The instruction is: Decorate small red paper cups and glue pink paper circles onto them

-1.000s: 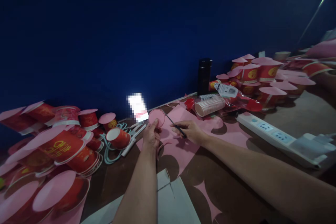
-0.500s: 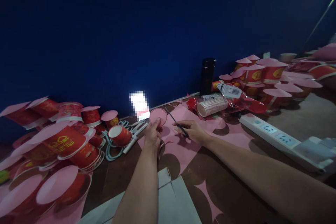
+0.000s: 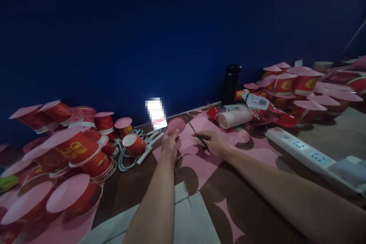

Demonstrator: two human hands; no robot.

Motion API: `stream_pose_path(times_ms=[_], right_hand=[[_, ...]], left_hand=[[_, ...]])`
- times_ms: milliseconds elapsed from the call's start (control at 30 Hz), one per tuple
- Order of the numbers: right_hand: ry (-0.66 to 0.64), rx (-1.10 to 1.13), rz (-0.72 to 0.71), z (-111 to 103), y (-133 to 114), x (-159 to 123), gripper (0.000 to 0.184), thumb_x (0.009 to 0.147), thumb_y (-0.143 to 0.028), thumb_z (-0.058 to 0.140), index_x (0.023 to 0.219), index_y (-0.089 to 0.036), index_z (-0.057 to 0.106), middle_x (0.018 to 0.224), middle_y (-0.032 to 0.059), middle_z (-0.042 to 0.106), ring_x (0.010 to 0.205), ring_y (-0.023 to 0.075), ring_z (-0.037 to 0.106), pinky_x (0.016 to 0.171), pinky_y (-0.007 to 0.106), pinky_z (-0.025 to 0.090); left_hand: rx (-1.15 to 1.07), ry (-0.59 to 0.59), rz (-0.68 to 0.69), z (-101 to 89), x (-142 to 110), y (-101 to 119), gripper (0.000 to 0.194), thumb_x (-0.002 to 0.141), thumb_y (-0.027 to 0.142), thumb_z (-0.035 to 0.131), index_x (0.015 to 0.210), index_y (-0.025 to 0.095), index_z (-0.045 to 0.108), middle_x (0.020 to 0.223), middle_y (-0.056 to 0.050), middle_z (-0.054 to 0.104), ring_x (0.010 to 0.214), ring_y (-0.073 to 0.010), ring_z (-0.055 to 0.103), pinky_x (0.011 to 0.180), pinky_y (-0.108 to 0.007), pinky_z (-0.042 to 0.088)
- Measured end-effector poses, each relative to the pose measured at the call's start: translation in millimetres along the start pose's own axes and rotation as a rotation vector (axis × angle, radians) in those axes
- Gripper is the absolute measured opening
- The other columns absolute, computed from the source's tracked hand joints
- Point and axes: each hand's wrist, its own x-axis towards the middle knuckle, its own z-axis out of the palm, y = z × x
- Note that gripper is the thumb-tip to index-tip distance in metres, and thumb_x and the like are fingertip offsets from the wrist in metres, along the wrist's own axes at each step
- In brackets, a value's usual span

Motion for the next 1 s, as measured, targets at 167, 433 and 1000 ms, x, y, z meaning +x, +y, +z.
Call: stream_pose_path(times_ms=[167,433,1000], right_hand=[[-0.001,-0.015,-0.009,-1.7,4.0,2.8,0.052,0.057,-0.045,0.080,0.096,-0.012,0.074,0.070,0.0020,0.063,0.059,0.0096,0.052,0.049,0.021,0.038],[0.012,-0.006,-0.002,-3.1,8.6,5.0,0.051,0.057,-0.042,0.081,0.097,-0.013,0.074,0.069,0.0016,0.063,0.059,0.0098,0.053,0.048,0.020,0.038],[-0.013,0.035,0.021,-0.6,3.0,0.6,0.058,0.056,-0.045,0.081,0.101,-0.011,0.071,0.057,-0.0031,0.056,0.042,0.0039,0.042,0.038,0.018,0.030]], left_hand=[[0.019,-0.006,0.054,2.8,-3.3,3.1,0.029,0.053,0.032,0.079,0.066,0.015,0.059,0.058,0.003,0.054,0.055,-0.0090,0.049,0.061,-0.025,0.040],[0.008,0.000,0.050,2.3,-4.0,3.5,0.028,0.056,0.032,0.077,0.069,0.015,0.059,0.061,0.004,0.055,0.052,-0.0064,0.045,0.055,-0.022,0.037],[-0.034,-0.047,0.020,4.6,-8.8,7.1,0.028,0.054,0.028,0.077,0.071,0.014,0.060,0.063,0.002,0.059,0.052,-0.0079,0.050,0.055,-0.022,0.039]])
